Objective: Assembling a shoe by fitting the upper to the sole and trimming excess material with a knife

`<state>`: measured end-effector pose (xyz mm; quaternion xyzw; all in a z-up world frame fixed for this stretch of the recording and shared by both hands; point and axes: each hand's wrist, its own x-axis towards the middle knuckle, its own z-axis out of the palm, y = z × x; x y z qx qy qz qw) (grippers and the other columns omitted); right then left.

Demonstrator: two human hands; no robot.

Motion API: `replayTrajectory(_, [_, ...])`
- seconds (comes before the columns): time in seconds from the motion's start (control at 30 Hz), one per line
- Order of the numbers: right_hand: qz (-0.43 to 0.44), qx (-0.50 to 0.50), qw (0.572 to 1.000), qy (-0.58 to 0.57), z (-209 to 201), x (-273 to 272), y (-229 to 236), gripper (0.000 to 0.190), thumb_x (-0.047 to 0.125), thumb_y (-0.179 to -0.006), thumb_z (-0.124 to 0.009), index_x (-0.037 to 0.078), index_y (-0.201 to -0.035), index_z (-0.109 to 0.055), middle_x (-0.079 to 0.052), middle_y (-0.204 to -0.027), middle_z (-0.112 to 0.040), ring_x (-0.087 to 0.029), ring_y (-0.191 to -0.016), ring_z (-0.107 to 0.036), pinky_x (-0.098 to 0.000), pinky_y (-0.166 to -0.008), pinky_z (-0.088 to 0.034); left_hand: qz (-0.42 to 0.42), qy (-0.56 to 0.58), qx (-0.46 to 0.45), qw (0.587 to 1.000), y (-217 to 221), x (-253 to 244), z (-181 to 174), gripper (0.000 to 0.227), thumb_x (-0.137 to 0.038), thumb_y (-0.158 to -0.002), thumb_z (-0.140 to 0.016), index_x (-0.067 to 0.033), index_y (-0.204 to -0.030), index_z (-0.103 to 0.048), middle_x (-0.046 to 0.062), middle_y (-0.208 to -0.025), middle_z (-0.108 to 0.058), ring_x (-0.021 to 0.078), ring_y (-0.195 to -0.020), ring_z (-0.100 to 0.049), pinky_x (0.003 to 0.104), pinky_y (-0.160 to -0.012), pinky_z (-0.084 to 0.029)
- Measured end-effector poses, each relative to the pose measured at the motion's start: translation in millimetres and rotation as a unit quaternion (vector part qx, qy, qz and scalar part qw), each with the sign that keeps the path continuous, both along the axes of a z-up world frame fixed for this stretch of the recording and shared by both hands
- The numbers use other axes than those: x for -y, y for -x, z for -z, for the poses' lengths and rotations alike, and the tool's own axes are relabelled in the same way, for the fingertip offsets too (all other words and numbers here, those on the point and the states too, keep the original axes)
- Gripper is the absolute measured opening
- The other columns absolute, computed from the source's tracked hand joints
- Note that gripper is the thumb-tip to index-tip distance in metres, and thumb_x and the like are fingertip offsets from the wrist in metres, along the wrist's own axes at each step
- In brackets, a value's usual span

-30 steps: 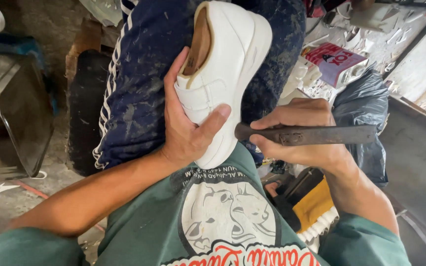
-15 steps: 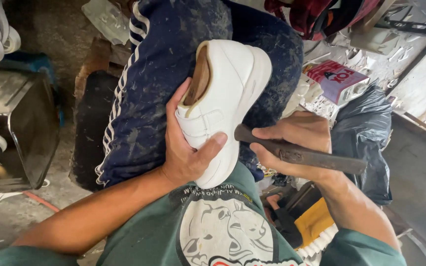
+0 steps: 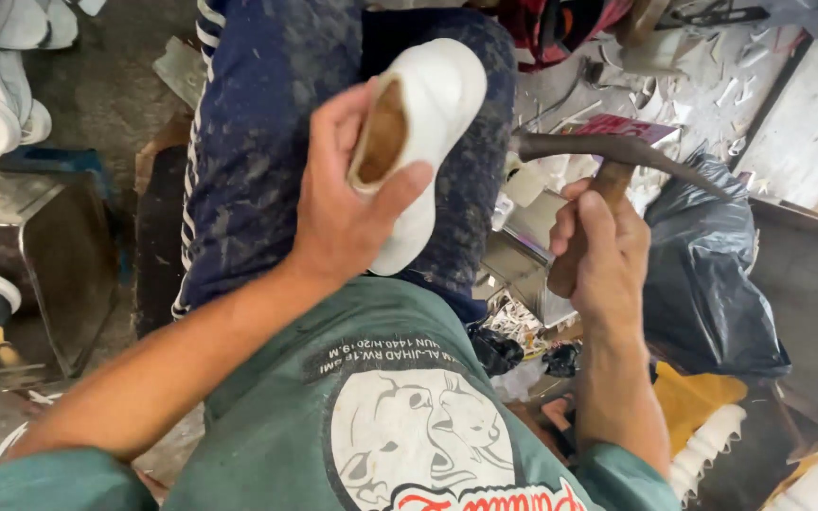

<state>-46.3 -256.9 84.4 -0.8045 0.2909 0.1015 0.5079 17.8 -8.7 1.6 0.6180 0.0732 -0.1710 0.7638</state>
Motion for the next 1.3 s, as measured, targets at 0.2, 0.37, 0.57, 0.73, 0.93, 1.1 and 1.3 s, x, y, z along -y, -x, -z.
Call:
replayTrajectory(0.2, [0.027,0.259,0.958,-0.121,13.4,2.7,38.0,0.068,0.040,-0.094,-0.076,0.006,-0.145,-0.046,-0.006,-0.091,-0.061,-0.014,-0.065,-0.053,-0.0300,-0.060,-0.043,0.085,-0.070,-0.014,0.994,-33.4,-14.6,24.4,0.065,-0.038,-0.095,-0.066,-0.0068,-0.147,-0.044,0.012,-0.142,-0.060,0.0253,-0.128,-0.058,0.040,-0.102,-0.048])
replayTrajectory(0.37, [0.062,0.231,0.948,-0.208,34.5,1.9,36.9,0.054,0.049,-0.101,-0.063,-0.002,-0.117,-0.061,-0.002,-0.065,-0.045,-0.013,-0.046,-0.047,-0.0235,-0.046,-0.038,0.040,0.120,-0.078,0.989,-39.1,-29.1,12.2,0.060,-0.036,-0.092,-0.069,-0.0033,-0.139,-0.051,0.008,-0.127,-0.068,0.0172,-0.114,-0.066,0.032,-0.093,-0.057])
replayTrajectory(0.57, [-0.092,-0.013,0.950,-0.297,48.1,-16.0,45.8,0.039,0.041,-0.104,-0.058,0.013,-0.077,-0.063,0.004,-0.058,-0.058,-0.007,-0.046,-0.053,-0.0185,-0.047,-0.044,0.027,0.147,-0.133,0.980,-40.7,-40.1,-13.7,0.059,-0.032,-0.089,-0.069,-0.0024,-0.137,-0.053,0.008,-0.121,-0.070,0.0175,-0.106,-0.068,0.031,-0.088,-0.059])
replayTrajectory(0.73, [-0.036,0.232,0.952,-0.197,68.6,-18.2,76.9,0.039,0.044,-0.101,-0.075,0.010,-0.121,-0.072,-0.003,-0.099,-0.068,-0.008,-0.069,-0.068,-0.0147,-0.058,-0.059,0.031,0.140,-0.213,0.966,-56.5,-38.5,-6.3,0.054,-0.028,-0.088,-0.069,-0.0050,-0.135,-0.056,0.010,-0.116,-0.073,0.0194,-0.100,-0.072,0.032,-0.084,-0.062])
replayTrajectory(0.93, [-0.166,0.281,0.939,0.108,53.6,-19.2,40.3,0.057,0.060,-0.097,-0.062,0.007,-0.113,-0.073,-0.002,-0.066,-0.061,-0.014,-0.056,-0.047,-0.0296,-0.057,-0.038,0.093,0.068,-0.254,0.960,-61.0,-31.8,10.4,0.041,-0.031,-0.088,-0.067,-0.0081,-0.122,-0.065,0.003,-0.102,-0.073,0.0118,-0.086,-0.068,0.027,-0.071,-0.055])
replayTrajectory(1.1, [-0.230,0.258,0.934,0.092,33.5,-46.7,9.1,0.059,0.053,-0.096,-0.062,0.000,-0.121,-0.069,-0.011,-0.085,-0.072,-0.020,-0.063,-0.056,-0.0322,-0.067,-0.047,0.130,-0.010,-0.197,0.972,-62.7,-33.1,6.7,0.050,-0.046,-0.086,-0.067,-0.0114,-0.123,-0.065,-0.003,-0.103,-0.073,0.0068,-0.088,-0.067,0.025,-0.074,-0.053])
replayTrajectory(1.3, [-0.232,0.145,0.957,0.098,23.2,-59.5,-17.9,0.038,0.037,-0.093,-0.069,0.004,-0.110,-0.075,-0.006,-0.069,-0.060,-0.014,-0.056,-0.049,-0.0257,-0.058,-0.039,0.126,-0.043,-0.159,0.978,-66.3,-28.8,10.2,0.052,-0.051,-0.085,-0.065,-0.0127,-0.120,-0.068,-0.005,-0.094,-0.072,0.0063,-0.080,-0.063,0.025,-0.068,-0.050])
